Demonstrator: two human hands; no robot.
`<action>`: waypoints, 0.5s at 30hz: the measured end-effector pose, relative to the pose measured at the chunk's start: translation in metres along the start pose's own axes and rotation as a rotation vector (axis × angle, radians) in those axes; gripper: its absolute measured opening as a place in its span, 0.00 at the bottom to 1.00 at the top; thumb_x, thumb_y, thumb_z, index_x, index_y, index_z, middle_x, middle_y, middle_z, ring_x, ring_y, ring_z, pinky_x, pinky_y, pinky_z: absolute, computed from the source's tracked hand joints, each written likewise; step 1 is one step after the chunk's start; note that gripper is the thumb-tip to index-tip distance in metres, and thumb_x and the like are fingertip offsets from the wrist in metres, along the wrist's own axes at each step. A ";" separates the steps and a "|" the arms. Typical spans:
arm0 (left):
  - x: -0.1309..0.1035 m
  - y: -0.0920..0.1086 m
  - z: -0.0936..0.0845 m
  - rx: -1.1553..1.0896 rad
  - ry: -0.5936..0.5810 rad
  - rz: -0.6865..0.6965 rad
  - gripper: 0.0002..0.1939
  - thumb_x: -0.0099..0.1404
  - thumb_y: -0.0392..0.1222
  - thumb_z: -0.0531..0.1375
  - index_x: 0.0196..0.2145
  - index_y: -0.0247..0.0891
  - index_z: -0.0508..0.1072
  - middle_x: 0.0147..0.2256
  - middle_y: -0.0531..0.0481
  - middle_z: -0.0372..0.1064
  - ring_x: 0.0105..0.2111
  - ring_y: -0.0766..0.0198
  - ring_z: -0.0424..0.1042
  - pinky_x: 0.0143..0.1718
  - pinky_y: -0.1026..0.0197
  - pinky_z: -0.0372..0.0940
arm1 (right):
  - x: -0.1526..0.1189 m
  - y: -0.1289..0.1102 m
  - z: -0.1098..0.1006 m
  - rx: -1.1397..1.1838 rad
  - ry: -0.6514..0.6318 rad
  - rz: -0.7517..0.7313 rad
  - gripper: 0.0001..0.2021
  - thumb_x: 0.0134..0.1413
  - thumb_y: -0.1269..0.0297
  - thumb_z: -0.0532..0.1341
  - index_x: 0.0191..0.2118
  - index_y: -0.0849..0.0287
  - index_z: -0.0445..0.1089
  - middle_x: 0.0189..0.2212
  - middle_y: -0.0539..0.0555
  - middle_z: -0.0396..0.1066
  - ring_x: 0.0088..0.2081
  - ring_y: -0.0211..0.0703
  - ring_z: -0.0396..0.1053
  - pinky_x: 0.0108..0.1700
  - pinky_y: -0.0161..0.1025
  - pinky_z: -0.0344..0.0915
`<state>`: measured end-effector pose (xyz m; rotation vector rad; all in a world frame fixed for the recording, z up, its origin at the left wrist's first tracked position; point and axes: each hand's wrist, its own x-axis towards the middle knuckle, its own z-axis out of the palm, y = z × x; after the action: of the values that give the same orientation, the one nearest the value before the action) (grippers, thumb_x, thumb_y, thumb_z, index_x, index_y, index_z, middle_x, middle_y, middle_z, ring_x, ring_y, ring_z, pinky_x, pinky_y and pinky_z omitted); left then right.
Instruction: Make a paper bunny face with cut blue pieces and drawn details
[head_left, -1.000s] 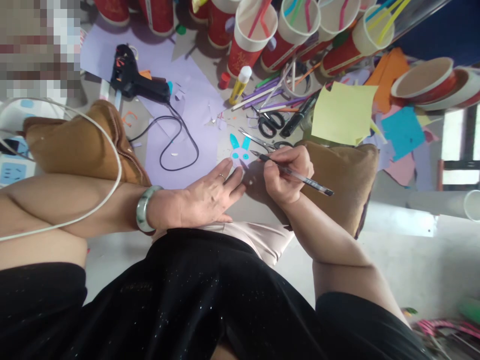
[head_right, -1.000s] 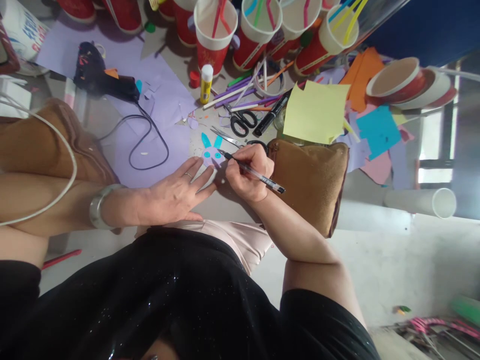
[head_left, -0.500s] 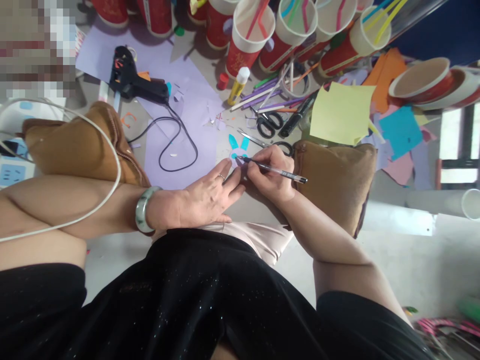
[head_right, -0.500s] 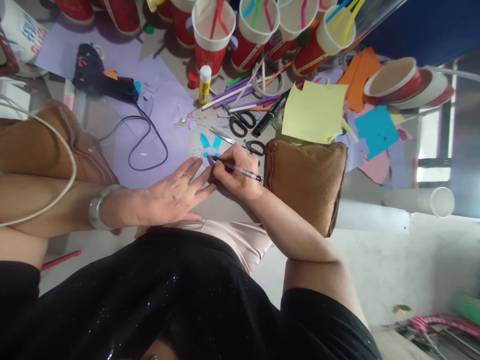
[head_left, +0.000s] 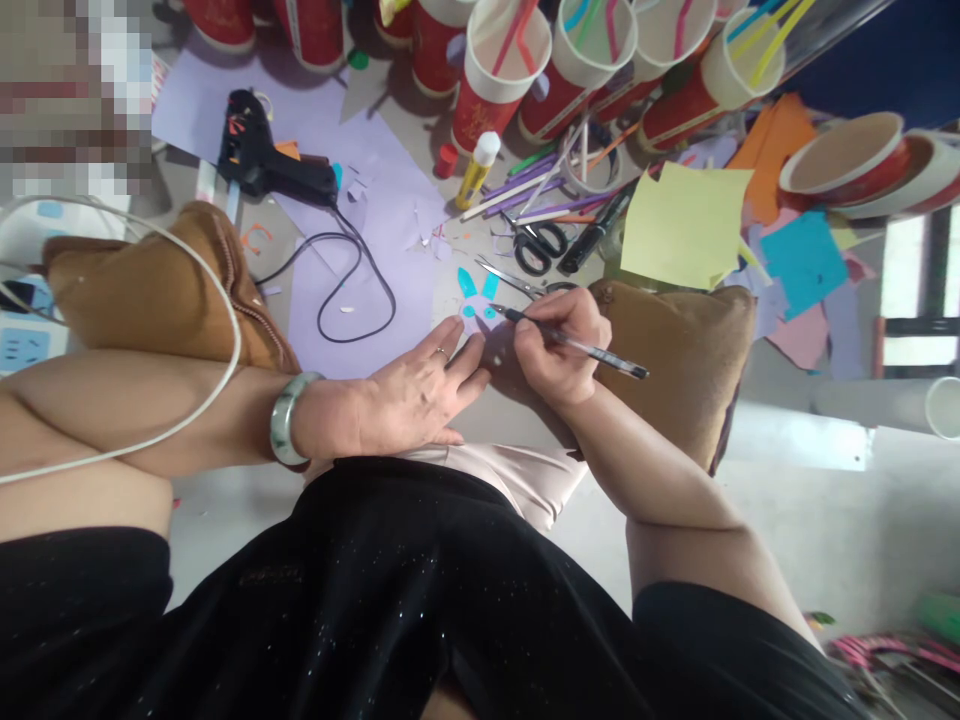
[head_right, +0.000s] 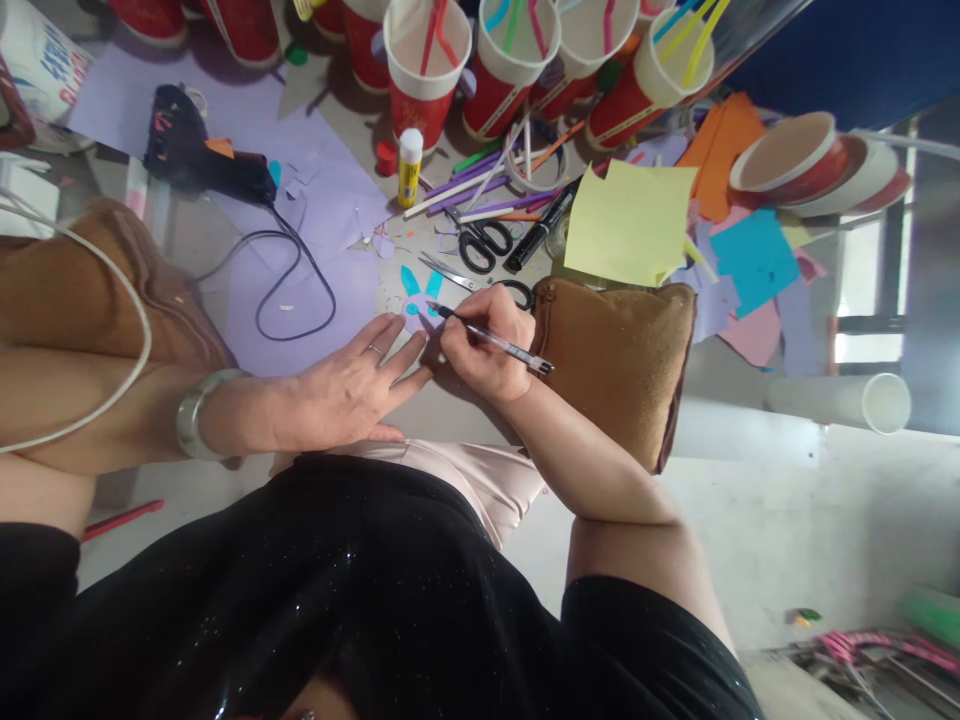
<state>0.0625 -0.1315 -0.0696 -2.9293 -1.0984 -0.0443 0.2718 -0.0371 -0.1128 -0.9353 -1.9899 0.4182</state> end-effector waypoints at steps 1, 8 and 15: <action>0.000 0.000 0.001 0.000 0.004 0.001 0.45 0.69 0.66 0.63 0.67 0.25 0.67 0.66 0.21 0.64 0.69 0.32 0.63 0.71 0.32 0.52 | -0.002 0.003 0.001 0.014 0.045 0.011 0.05 0.60 0.59 0.61 0.37 0.50 0.65 0.26 0.47 0.71 0.26 0.43 0.72 0.28 0.43 0.69; 0.000 0.001 0.000 0.008 -0.018 -0.001 0.46 0.69 0.66 0.63 0.68 0.23 0.65 0.67 0.19 0.62 0.69 0.29 0.62 0.71 0.31 0.52 | -0.005 0.013 0.002 -0.024 0.098 0.013 0.09 0.64 0.51 0.59 0.41 0.49 0.67 0.26 0.49 0.69 0.27 0.45 0.73 0.30 0.48 0.71; 0.001 0.001 0.000 -0.026 -0.035 -0.016 0.46 0.68 0.66 0.64 0.69 0.26 0.64 0.68 0.21 0.63 0.69 0.31 0.62 0.71 0.31 0.51 | -0.003 0.007 0.001 -0.011 0.043 0.037 0.05 0.59 0.58 0.62 0.37 0.50 0.66 0.26 0.47 0.69 0.27 0.42 0.71 0.29 0.44 0.71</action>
<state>0.0634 -0.1315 -0.0691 -2.9549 -1.1341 -0.0079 0.2748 -0.0342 -0.1193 -0.9813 -1.9403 0.4054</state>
